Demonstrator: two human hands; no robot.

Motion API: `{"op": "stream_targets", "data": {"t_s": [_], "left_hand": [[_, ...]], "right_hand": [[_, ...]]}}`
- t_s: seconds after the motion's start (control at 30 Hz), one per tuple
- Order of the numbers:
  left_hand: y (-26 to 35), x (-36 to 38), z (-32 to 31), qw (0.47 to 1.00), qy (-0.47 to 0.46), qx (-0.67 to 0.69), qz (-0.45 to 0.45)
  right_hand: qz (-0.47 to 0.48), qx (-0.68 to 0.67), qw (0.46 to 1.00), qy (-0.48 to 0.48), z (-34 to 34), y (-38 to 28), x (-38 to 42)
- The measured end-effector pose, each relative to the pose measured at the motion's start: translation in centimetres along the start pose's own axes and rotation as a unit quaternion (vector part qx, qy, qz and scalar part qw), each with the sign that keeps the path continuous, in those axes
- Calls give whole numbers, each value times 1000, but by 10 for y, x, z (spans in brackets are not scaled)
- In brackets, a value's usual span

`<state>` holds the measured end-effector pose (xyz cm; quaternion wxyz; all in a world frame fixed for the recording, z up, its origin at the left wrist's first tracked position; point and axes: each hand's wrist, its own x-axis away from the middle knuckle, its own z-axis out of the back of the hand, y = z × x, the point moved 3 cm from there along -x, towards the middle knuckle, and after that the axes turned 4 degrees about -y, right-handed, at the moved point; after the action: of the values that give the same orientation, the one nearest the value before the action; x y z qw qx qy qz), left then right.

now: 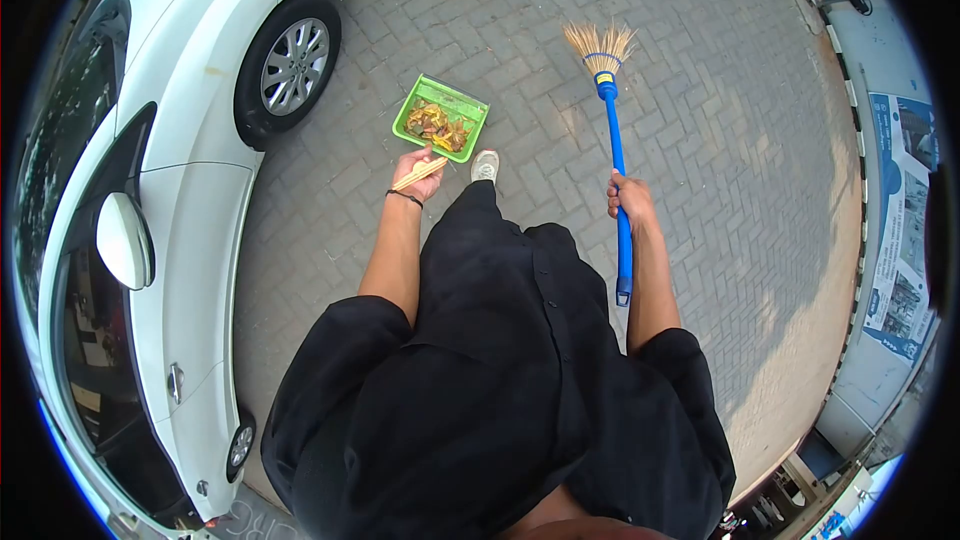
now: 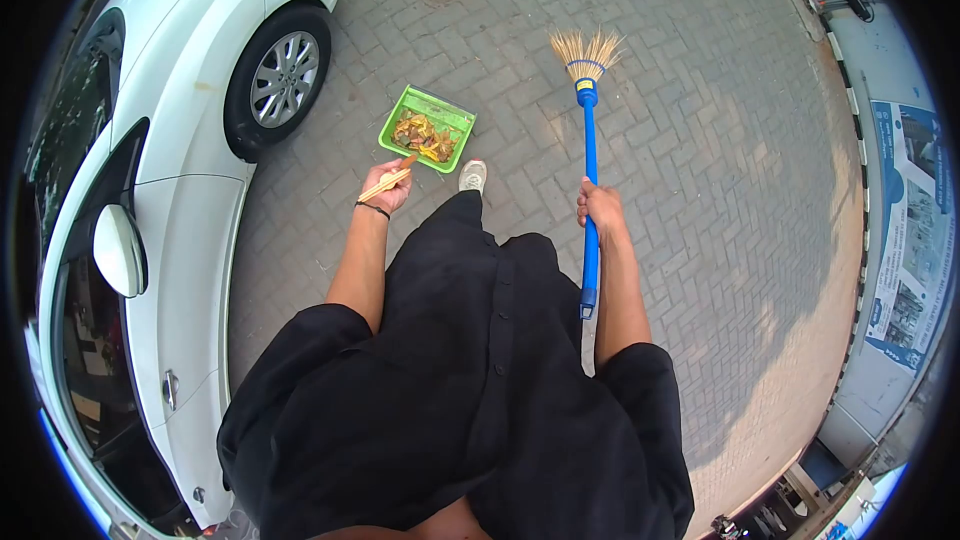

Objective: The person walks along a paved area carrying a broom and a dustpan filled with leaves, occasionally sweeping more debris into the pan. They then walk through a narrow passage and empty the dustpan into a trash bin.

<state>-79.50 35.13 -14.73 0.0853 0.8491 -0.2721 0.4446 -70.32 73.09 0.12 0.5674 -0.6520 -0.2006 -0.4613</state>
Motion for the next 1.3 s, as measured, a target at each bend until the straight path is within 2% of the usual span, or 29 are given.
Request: {"op": "stream_targets", "data": {"t_s": [0.03,0.1,0.17,0.27,0.33,0.5,0.57,0.67,0.77,0.97,1.03,1.13,1.23,1.3], "left_hand": [[5,-11,-18,1000,2,3,4],[15,-35,-45,997,68,14,-25],[22,-51,-64,997,66,-21,-39],[38,-98,-42,997,63,1,-33],[42,-104,-41,997,54,18,-45],[49,-99,-44,997,50,27,-48],[57,-102,-35,997,38,42,-47],[58,-89,-33,994,51,81,-61],[64,-95,-23,993,52,85,-59],[59,-86,-38,990,67,98,-73],[47,-79,-42,983,93,122,-98],[39,-82,-32,981,94,150,-79],[43,-81,-23,986,32,143,-82],[48,-84,-20,984,41,140,-98]], "right_hand": [[9,39,999,5,-9,-13,-17],[15,114,993,19,-28,-30,-43],[26,189,981,34,-51,-48,-69],[14,189,982,-13,-74,-46,-121],[-33,203,978,-37,-86,-47,-136],[-61,352,929,-94,-95,-39,-112],[-17,425,900,-95,-70,-38,-90],[-82,342,929,-117,-46,-71,-42],[-58,353,929,-99,-41,-83,-21],[-2,336,938,-80,-73,-78,-73],[26,404,910,-90,-77,-66,-110],[72,553,825,-97,-90,-65,-120],[92,600,781,-147,-86,-66,-89],[46,600,780,-172,-71,-69,-64]]}}
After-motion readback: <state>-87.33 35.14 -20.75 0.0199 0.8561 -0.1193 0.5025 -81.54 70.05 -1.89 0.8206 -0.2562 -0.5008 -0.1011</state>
